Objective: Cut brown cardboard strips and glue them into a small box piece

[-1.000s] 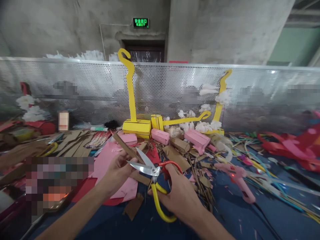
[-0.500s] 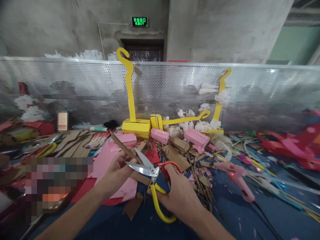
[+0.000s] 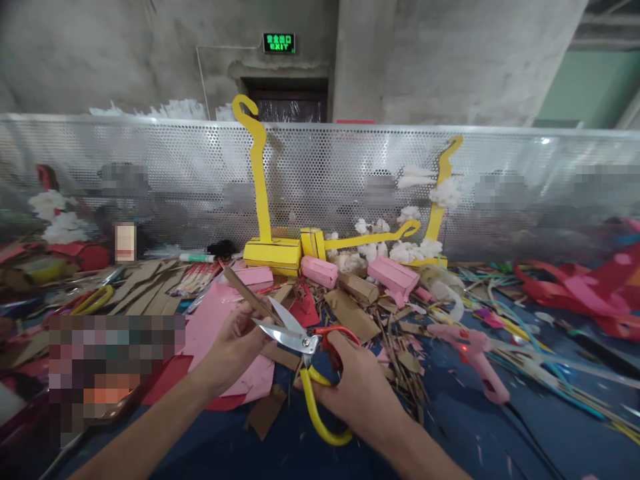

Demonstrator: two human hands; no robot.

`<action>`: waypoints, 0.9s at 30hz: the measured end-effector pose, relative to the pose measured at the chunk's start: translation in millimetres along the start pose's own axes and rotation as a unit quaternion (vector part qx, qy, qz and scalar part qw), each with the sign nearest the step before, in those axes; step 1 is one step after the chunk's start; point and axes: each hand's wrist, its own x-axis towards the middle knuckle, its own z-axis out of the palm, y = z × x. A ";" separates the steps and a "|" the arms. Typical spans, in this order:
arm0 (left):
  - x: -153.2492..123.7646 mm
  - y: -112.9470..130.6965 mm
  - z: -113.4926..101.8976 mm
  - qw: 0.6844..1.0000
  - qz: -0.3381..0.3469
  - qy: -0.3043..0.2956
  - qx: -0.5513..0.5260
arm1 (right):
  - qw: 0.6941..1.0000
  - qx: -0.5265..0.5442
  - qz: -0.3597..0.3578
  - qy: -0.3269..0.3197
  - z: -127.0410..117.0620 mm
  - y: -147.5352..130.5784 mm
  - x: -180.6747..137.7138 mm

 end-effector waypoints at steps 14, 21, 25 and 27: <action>2.0 0.8 1.7 0.999 -0.009 0.033 -0.033 | 0.999 0.000 0.044 0.027 -0.1 7.4 5.7; 3.4 -2.2 -3.2 0.999 -0.001 0.045 0.011 | 0.999 0.007 -0.008 0.042 -6.4 0.1 2.2; 1.0 1.5 0.1 0.998 0.015 0.026 0.047 | 0.999 0.033 -0.008 0.033 -2.8 -0.3 2.9; -0.2 3.3 2.5 0.998 0.020 0.017 0.055 | 0.998 0.046 -0.015 0.028 -1.6 0.0 3.6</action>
